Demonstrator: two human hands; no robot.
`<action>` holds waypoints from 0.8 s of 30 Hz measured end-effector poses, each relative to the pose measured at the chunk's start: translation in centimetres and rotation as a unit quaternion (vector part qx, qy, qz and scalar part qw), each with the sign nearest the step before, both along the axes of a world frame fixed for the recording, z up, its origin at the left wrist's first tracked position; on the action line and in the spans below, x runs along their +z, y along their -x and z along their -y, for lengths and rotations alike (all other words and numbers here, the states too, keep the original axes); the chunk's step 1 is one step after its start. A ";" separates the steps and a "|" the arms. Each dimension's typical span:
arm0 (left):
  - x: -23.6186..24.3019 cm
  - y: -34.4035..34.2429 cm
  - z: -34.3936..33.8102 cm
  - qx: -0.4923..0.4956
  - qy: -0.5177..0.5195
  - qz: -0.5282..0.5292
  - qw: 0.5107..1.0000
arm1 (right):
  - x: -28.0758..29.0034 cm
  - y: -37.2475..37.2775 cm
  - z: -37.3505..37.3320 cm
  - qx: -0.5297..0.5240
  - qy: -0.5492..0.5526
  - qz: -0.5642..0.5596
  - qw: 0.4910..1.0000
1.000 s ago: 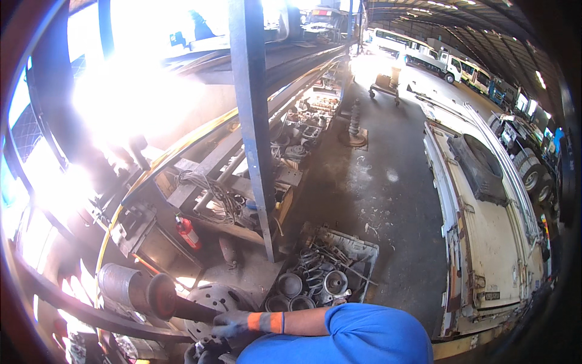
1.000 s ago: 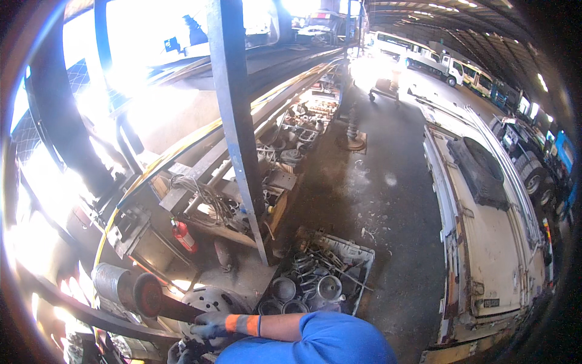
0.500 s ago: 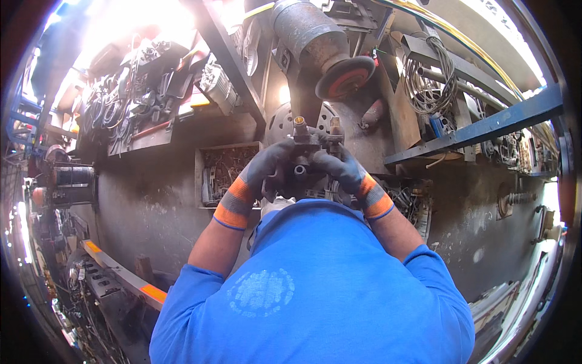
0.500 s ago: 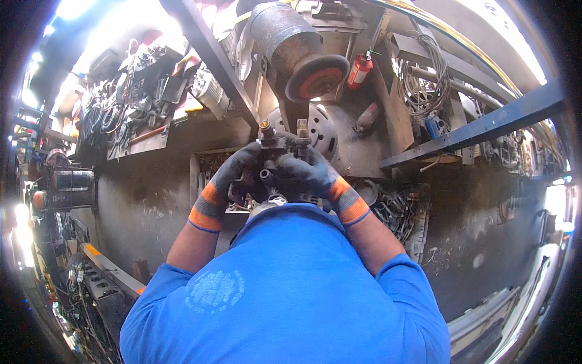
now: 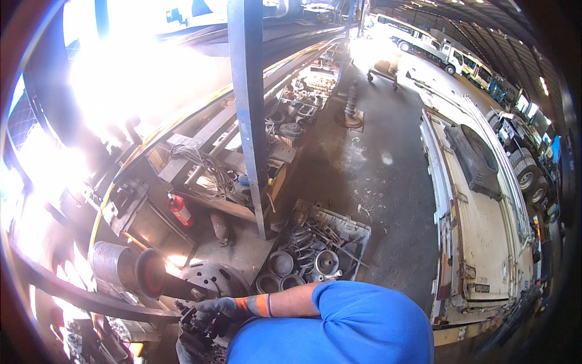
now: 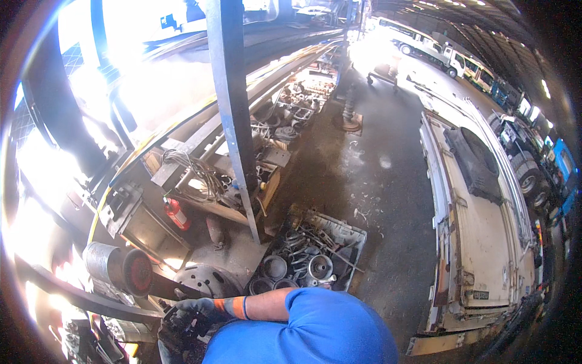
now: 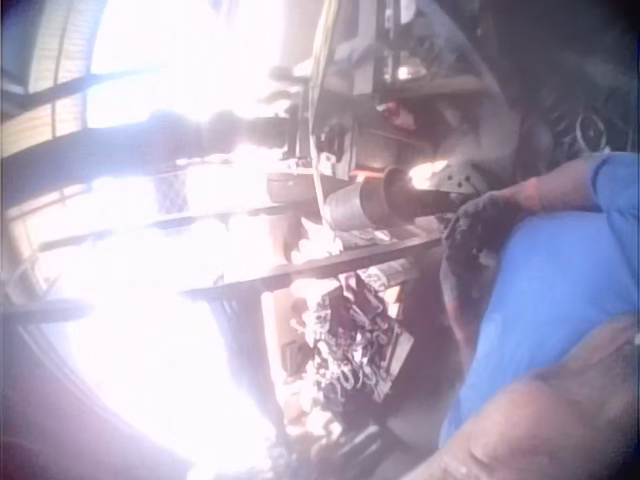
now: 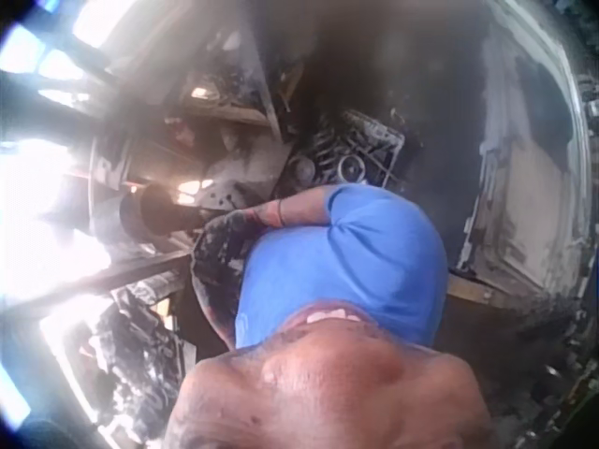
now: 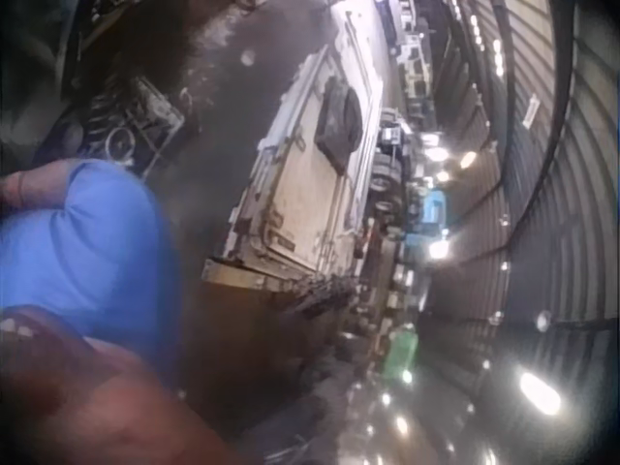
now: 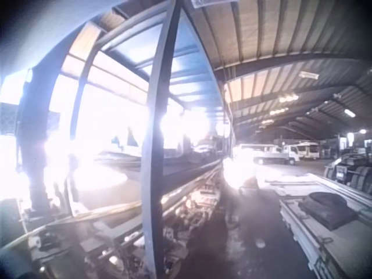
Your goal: The person holds a small metal component against a rotating bench grinder wheel, repeatedly repositioning the part to grind different edges and surfaces. The person rotates the component in gloved hands to access multiple sides while maintaining contact with the grinding wheel.
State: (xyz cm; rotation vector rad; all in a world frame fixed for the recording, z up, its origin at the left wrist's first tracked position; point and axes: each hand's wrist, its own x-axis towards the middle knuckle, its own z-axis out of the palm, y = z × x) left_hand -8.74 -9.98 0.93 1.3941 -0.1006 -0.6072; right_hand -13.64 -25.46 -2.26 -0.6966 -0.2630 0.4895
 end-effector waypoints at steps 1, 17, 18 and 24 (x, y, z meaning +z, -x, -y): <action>-0.1 0.3 -0.4 -0.005 -0.002 0.002 1.000 | -0.1 0.3 0.3 0.004 0.023 -0.039 0.999; 0.3 -0.7 4.3 -0.093 -0.020 -0.012 0.995 | -1.9 0.9 1.9 -0.073 -0.046 -0.168 0.982; 0.3 -0.6 4.6 -0.099 -0.019 -0.015 0.995 | -1.9 1.0 2.4 -0.108 0.005 -0.141 0.984; -0.1 -0.3 5.5 -0.120 -0.013 -0.037 0.992 | -1.1 2.0 4.8 -0.289 0.469 0.020 0.834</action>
